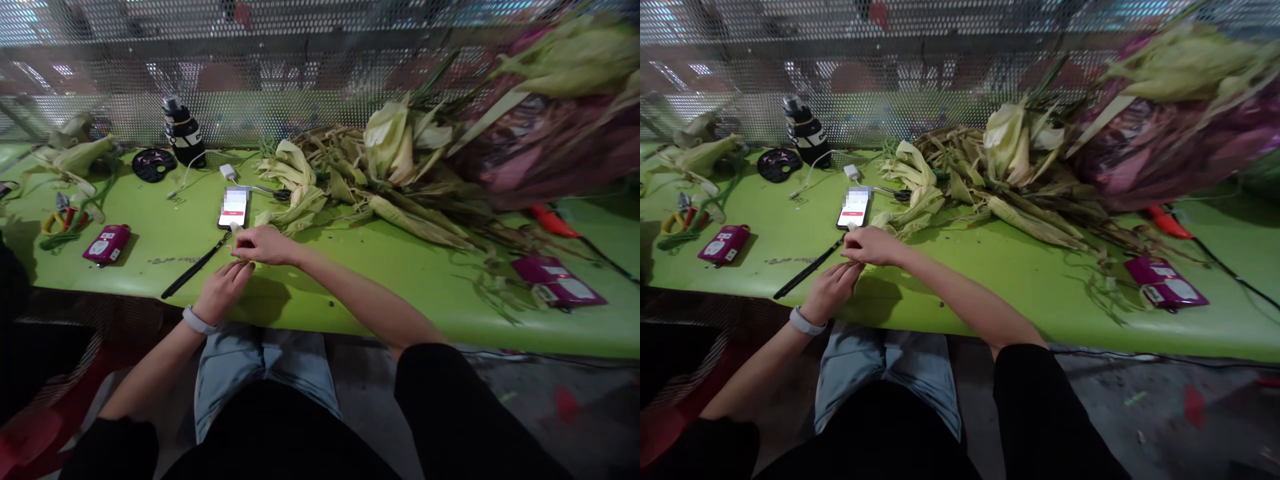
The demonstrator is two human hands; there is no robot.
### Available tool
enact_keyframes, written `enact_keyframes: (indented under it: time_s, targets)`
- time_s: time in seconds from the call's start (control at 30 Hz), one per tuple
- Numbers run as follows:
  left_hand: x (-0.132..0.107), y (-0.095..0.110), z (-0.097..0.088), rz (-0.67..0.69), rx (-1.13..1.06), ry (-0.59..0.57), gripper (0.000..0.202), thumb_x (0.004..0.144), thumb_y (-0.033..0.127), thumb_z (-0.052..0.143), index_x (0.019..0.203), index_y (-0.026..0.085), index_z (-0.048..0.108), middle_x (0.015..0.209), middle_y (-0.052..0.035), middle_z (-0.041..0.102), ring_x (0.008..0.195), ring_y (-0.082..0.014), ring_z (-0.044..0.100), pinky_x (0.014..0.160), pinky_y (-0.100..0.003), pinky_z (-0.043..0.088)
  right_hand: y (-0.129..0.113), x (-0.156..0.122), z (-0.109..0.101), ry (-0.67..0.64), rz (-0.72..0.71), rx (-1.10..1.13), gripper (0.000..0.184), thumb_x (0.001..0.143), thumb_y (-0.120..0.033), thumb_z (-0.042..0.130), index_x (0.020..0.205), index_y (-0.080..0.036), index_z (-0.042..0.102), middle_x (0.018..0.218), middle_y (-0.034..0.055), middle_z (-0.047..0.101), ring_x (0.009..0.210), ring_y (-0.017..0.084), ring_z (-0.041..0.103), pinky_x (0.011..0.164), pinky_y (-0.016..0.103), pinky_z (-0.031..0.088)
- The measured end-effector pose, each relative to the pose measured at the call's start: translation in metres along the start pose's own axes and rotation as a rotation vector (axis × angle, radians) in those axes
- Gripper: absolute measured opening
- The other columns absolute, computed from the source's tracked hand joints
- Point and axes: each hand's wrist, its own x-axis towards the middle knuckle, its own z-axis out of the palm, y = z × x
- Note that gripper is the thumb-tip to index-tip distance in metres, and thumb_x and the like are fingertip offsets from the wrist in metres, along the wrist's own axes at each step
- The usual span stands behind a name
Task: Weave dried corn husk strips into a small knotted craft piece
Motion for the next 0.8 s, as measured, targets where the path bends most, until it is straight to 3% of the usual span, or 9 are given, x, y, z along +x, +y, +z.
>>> enact_keyframes:
  time_s: [0.27,0.37,0.5,0.63,0.8]
  targets:
    - [0.000,0.000,0.002,-0.106,-0.120,-0.105,0.029,0.094,0.012,0.047,0.115,0.017,0.065,0.108,-0.0145,0.073,0.104,-0.0245,0.070,0.093,-0.040,0.057,0.009,-0.007,0.000,0.038,-0.017,0.101,0.019,0.091,-0.031,0.055,0.079,-0.016,0.052,0.070,-0.0009,0.053,0.063,0.011,0.043,0.061,0.025,0.030]
    - [0.003,0.000,-0.002,-0.175,-0.185,-0.085,0.027,0.094,0.014,0.047,0.112,0.019,0.066,0.107,-0.0125,0.074,0.101,-0.0224,0.070,0.091,-0.037,0.057,0.015,-0.010,0.005,0.095,0.018,0.286,0.019,0.093,-0.031,0.052,0.081,-0.018,0.048,0.068,-0.0034,0.050,0.059,0.010,0.044,0.058,0.023,0.033]
    - [0.009,0.003,-0.011,-0.377,-0.386,-0.010,0.016,0.093,0.024,0.055,0.103,0.020,0.067,0.097,-0.0089,0.075,0.088,-0.0195,0.072,0.084,-0.033,0.057,0.028,-0.017,0.013,0.119,0.136,0.673,0.024,0.096,-0.039,0.052,0.087,-0.018,0.049,0.057,-0.0065,0.051,0.047,0.008,0.044,0.049,0.020,0.033]
    - [0.016,0.003,-0.011,-0.648,-0.784,0.095,0.018,0.087,0.032,0.065,0.098,0.017,0.064,0.095,-0.0078,0.074,0.085,-0.0173,0.072,0.081,-0.031,0.058,0.031,-0.025,0.014,0.115,0.202,0.959,0.025,0.099,-0.036,0.049,0.084,-0.017,0.049,0.053,-0.0040,0.055,0.043,0.008,0.047,0.043,0.020,0.032]
    - [0.023,-0.004,-0.007,-0.858,-1.107,0.101,0.031,0.078,0.037,0.075,0.095,0.014,0.063,0.088,-0.0074,0.074,0.080,-0.0165,0.071,0.080,-0.032,0.059,0.030,-0.030,0.014,0.178,0.212,0.974,0.015,0.095,-0.024,0.056,0.085,-0.017,0.047,0.065,-0.0033,0.058,0.055,0.010,0.058,0.059,0.027,0.051]
